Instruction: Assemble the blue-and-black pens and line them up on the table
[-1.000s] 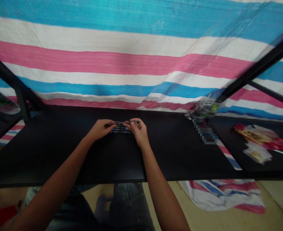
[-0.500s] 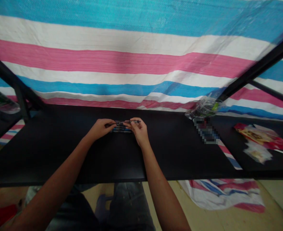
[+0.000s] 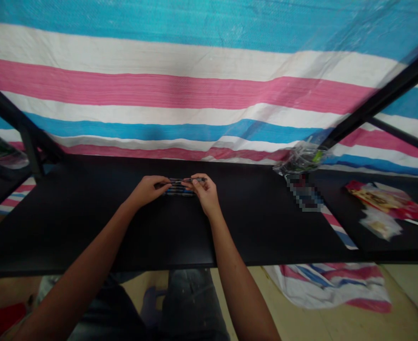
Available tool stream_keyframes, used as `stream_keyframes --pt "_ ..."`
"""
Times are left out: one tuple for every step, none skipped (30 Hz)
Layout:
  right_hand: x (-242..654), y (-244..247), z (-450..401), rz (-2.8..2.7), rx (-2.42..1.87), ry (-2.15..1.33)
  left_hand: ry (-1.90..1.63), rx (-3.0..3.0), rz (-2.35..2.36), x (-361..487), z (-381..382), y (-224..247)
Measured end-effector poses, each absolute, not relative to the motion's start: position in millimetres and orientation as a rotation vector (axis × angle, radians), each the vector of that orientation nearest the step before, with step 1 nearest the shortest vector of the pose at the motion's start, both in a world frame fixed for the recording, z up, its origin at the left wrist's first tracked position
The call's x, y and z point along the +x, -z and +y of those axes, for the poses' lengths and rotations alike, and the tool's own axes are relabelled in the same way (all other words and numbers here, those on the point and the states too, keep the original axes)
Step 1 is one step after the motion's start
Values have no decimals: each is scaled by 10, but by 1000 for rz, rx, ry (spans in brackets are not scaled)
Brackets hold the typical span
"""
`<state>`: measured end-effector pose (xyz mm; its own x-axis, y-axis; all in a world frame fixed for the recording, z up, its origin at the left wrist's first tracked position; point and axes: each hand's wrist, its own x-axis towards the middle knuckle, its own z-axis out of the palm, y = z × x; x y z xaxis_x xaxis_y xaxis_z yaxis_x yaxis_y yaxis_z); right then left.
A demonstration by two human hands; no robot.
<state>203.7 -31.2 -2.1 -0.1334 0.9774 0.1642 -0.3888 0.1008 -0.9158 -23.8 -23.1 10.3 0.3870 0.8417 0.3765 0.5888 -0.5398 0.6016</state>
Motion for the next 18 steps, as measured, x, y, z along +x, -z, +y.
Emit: stream_keyframes --pt "2036 24 -315 -1102 -740 -1387 -935 2287 1238 -235 -234 -104" --pt "2034 28 -318 -1113 -740 -1389 -930 2293 1236 -233 -236 -104" --pt "2032 33 -319 -1124 -738 -1394 -929 2296 1237 -230 -238 -103" --pt "2030 39 -319 -1132 -735 -1398 -928 2298 1239 -228 -239 -101" --pt "2029 46 -317 -1140 -732 -1403 -927 2298 1240 -227 -239 -97" --pt "2028 53 -314 -1144 -731 -1405 -927 2296 1239 -228 -238 -91" --pt "2027 59 -310 -1145 -731 -1406 -929 2292 1239 -229 -236 -85" --pt "2028 64 -306 -1144 -734 -1403 -931 2288 1238 -231 -233 -77" --pt "2029 67 -304 -1140 -737 -1401 -935 2284 1237 -233 -230 -70" --pt "2030 68 -302 -1135 -740 -1398 -938 2282 1237 -236 -227 -64" --pt "2031 66 -303 -1129 -740 -1399 -941 2281 1237 -238 -224 -59" --pt "2032 62 -305 -1124 -738 -1400 -942 2281 1237 -240 -223 -57" --pt "2032 55 -309 -1120 -734 -1405 -941 2281 1236 -242 -223 -57" --pt "2031 48 -314 -1117 -730 -1410 -940 2280 1233 -242 -224 -59" --pt "2030 39 -320 -1115 -726 -1415 -939 2278 1231 -241 -227 -62" --pt "2027 31 -326 -1114 -724 -1419 -939 2277 1229 -240 -229 -66" --pt "2025 24 -331 -1115 -725 -1422 -938 2277 1227 -238 -232 -69" --pt "2022 18 -335 -1116 -729 -1423 -937 2279 1225 -235 -235 -73"
